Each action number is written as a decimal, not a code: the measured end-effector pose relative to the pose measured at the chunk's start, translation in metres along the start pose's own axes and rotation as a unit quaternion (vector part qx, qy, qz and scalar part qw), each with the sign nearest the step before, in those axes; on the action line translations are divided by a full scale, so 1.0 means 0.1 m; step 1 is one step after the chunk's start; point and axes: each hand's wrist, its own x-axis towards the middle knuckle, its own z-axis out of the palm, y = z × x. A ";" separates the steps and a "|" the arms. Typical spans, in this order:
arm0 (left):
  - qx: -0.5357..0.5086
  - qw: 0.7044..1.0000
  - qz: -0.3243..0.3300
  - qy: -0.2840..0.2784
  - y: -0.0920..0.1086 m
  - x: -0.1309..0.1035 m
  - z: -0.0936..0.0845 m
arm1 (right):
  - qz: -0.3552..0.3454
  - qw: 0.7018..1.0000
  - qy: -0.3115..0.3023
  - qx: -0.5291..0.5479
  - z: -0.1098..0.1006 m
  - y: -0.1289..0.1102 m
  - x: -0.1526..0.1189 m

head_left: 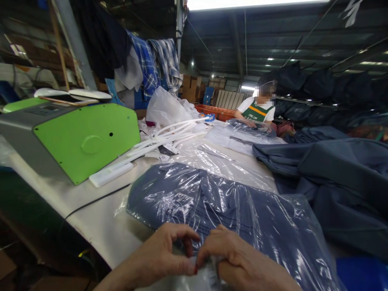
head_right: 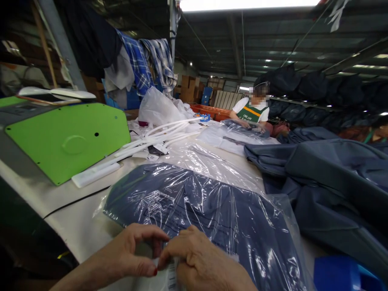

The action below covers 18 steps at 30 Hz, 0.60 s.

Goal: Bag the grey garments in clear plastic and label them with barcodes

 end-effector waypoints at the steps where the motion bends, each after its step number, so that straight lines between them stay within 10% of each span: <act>1: -0.053 0.997 -0.021 -0.049 0.00 0.00 0.04 | -0.009 0.999 -0.008 -0.029 -0.05 -0.06 0.06; 4: -0.235 0.966 -0.037 -0.106 -0.11 0.04 0.19 | -0.063 0.988 0.045 -0.133 -0.11 -0.15 0.22; 9: -0.336 0.939 -0.040 0.055 -0.33 0.07 0.31 | -0.159 0.899 0.347 -0.214 0.08 0.06 0.25; 18: -0.227 0.970 0.028 0.084 -0.29 0.06 0.39 | -0.062 0.881 0.468 0.005 0.94 0.41 0.20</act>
